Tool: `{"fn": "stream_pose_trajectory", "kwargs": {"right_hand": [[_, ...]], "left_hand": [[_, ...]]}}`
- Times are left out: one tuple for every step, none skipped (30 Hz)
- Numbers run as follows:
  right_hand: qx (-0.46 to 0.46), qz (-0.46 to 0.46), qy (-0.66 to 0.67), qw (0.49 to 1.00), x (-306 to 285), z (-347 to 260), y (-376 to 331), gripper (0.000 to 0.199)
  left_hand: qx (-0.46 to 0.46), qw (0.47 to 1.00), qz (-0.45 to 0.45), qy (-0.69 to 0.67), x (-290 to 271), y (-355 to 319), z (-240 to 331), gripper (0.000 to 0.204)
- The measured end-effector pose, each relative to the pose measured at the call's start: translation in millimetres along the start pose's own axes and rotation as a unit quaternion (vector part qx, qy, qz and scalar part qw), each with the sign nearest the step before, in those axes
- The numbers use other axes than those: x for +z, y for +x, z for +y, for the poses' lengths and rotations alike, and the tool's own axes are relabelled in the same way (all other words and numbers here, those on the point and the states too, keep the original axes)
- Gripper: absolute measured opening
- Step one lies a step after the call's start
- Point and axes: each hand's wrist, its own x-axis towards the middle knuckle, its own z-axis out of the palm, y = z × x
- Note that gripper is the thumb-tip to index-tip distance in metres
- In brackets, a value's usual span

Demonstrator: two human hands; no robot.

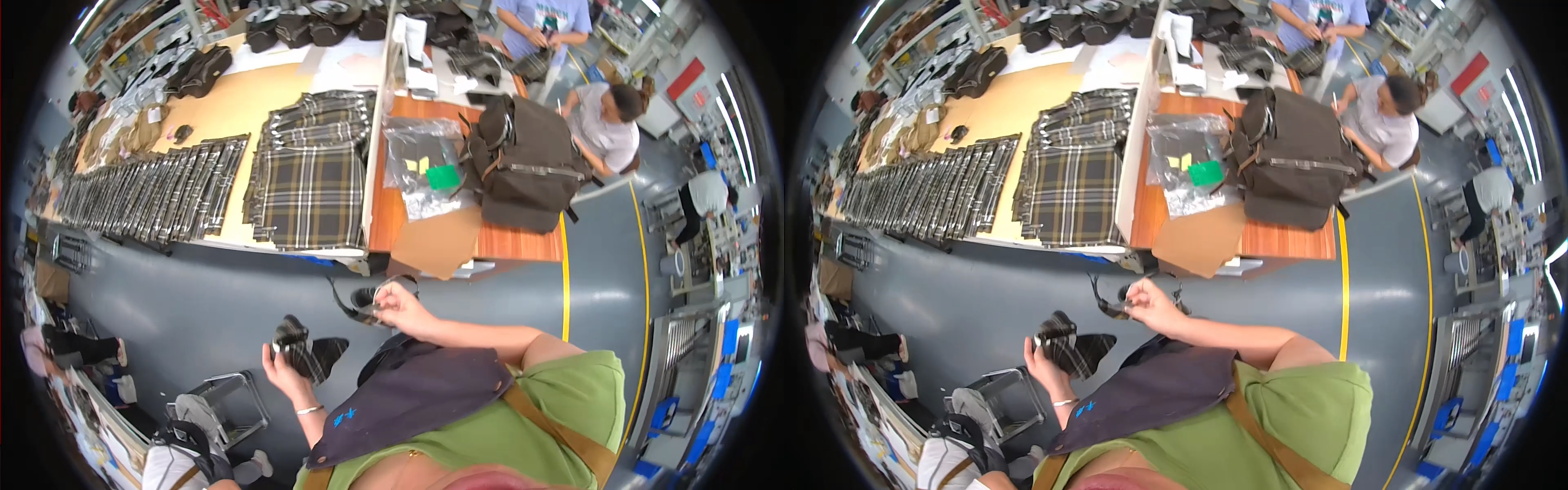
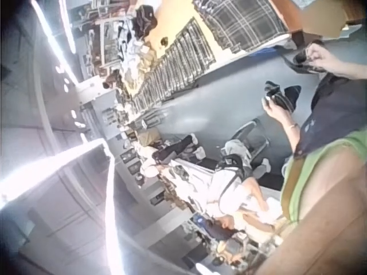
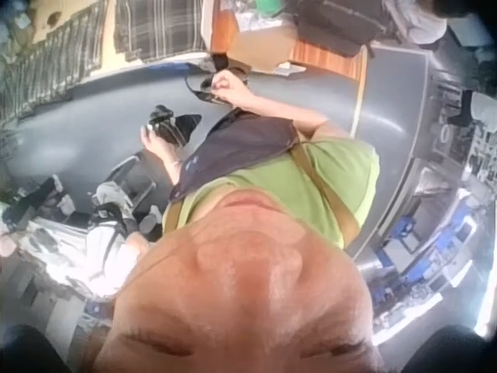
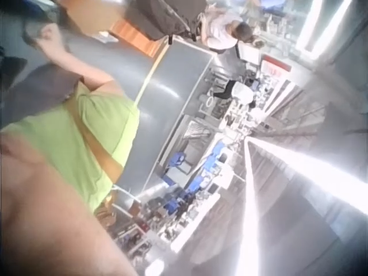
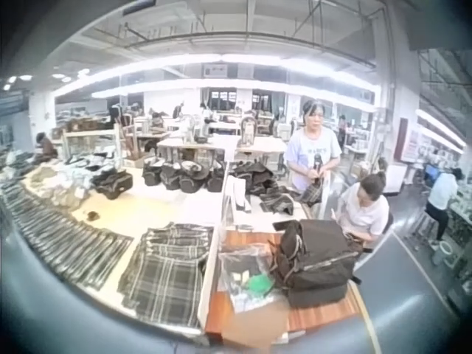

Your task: The recorder is picking up, checking, and gluing fabric pieces for garment assembly.

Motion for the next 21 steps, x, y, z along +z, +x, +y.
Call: {"fn": "stream_pose_trajectory", "kwargs": {"right_hand": [[0.001, 0.012, 0.018, 1.000, 1, 1, -1, 0.025], [-0.002, 0.023, 0.034, 0.999, -1, 0, -3, 0.026], [-0.006, 0.033, 0.049, 0.998, -1, 1, -5, 0.028], [-0.007, 0.035, 0.050, 0.998, 0, 1, -7, 0.028], [-0.017, 0.007, 0.048, 0.999, 2, 4, -12, 0.029], [-0.029, -0.022, 0.045, 0.998, 3, 5, -13, 0.030], [-0.001, -0.044, 0.029, 0.999, 8, -4, -17, 0.031], [0.008, -0.062, 0.025, 0.998, 10, -8, -18, 0.030], [0.016, -0.082, 0.020, 0.996, 10, -11, -18, 0.030], [0.008, -0.088, 0.015, 0.996, 11, -14, -16, 0.029], [0.005, -0.092, 0.016, 0.996, 8, -15, -14, 0.029], [-0.012, -0.114, 0.007, 0.993, 4, -16, -10, 0.028], [-0.028, -0.136, -0.002, 0.990, -1, -17, -7, 0.027], [-0.021, -0.150, -0.008, 0.988, -5, -22, -3, 0.028], [-0.024, -0.154, -0.008, 0.988, -14, -29, -1, 0.028], [-0.061, -0.195, -0.144, 0.968, -25, -39, 1, 0.028], [-0.098, -0.229, -0.277, 0.928, -37, -55, 6, 0.029], [-0.167, -0.251, -0.356, 0.885, -55, -75, 15, 0.028], [-0.207, -0.257, -0.370, 0.868, -76, -84, 26, 0.026], [-0.223, -0.251, -0.374, 0.864, -96, -112, 34, 0.025], [-0.236, -0.246, -0.377, 0.861, -114, -146, 37, 0.023]], "left_hand": [[0.036, 0.999, -0.005, 0.029, 8, 2, -4, 0.045], [0.032, 0.997, -0.033, 0.058, 31, -11, 6, 0.051], [0.029, 0.994, -0.060, 0.087, 47, -25, 14, 0.058], [0.016, 0.987, -0.102, 0.124, 47, -28, 8, 0.064], [0.003, 0.977, -0.142, 0.160, 48, -33, 3, 0.071], [0.012, 0.974, -0.187, 0.124, 65, -54, 12, 0.080], [0.051, 0.968, -0.218, 0.114, 64, -56, 0, 0.086], [0.062, 0.964, -0.247, 0.077, 70, -62, -3, 0.085], [0.073, 0.958, -0.275, 0.039, 77, -69, -3, 0.086], [0.023, 0.962, -0.271, 0.022, 82, -78, 1, 0.087], [0.029, 0.962, -0.270, 0.022, 88, -82, 4, 0.087], [0.053, 0.966, -0.252, 0.023, 94, -86, 7, 0.085], [0.078, 0.969, -0.234, 0.024, 101, -90, 10, 0.084], [0.046, 0.973, -0.224, -0.005, 109, -95, 16, 0.086], [0.052, 0.974, -0.222, -0.006, 114, -96, 13, 0.086], [0.039, 0.978, -0.206, -0.008, 116, -95, 7, 0.085], [0.027, 0.981, -0.190, -0.009, 121, -92, 2, 0.084], [0.041, 0.985, -0.170, -0.006, 126, -89, -5, 0.083], [0.030, 0.989, -0.146, 0.001, 132, -90, -8, 0.082], [0.028, 0.993, -0.118, -0.010, 142, -91, -9, 0.081], [0.024, 0.996, -0.089, -0.019, 148, -93, -10, 0.081]]}}
